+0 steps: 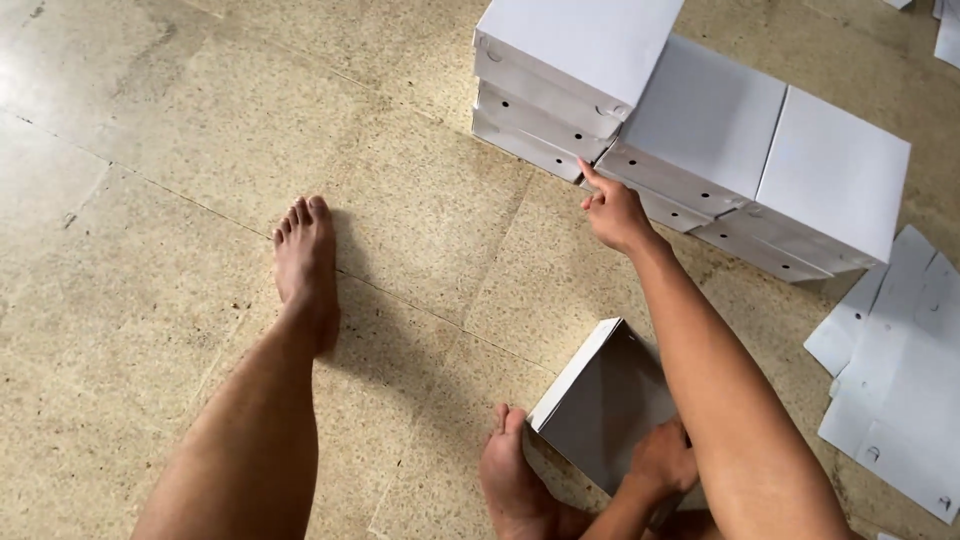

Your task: The person sits on the floor and folds flat white cardboard pieces into small rectangular boxes. They fold the side flaps, tuck tabs into slots, and stack the finished boxes. Another person is visible in the background also assembling boxes.

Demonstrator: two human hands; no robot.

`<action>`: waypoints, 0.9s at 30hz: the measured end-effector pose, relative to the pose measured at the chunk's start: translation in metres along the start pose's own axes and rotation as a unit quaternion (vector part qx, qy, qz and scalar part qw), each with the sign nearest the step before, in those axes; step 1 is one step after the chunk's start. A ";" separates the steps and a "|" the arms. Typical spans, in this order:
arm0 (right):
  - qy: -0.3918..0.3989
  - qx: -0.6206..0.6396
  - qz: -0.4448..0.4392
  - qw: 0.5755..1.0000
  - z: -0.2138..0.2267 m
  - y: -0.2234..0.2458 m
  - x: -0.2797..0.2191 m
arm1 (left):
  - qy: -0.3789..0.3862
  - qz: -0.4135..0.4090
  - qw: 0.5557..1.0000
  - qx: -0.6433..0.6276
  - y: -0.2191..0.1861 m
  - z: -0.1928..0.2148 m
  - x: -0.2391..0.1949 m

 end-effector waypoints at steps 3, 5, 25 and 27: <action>-0.049 0.084 0.028 0.995 0.016 0.025 -0.013 | 0.008 0.009 1.000 -0.011 0.001 -0.004 0.003; -0.071 0.088 0.034 0.993 0.035 0.009 -0.012 | 0.010 0.004 1.000 -0.006 0.010 -0.011 0.004; -0.180 0.019 -0.447 0.876 0.140 -0.450 -0.416 | 0.405 -0.061 0.800 -0.438 -0.306 -0.331 -0.274; -0.397 0.040 -0.326 0.857 0.170 -0.385 -0.455 | 0.394 -0.069 0.798 -0.451 -0.302 -0.343 -0.278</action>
Point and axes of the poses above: each hand's wrist, its own x-axis towards the middle knuckle, its own z-axis out of the back of the hand, y = z × x, the point moved 10 cm from there along x, towards the middle knuckle, and after that the axes turned 4 degrees about -y, right-handed, at the moved point
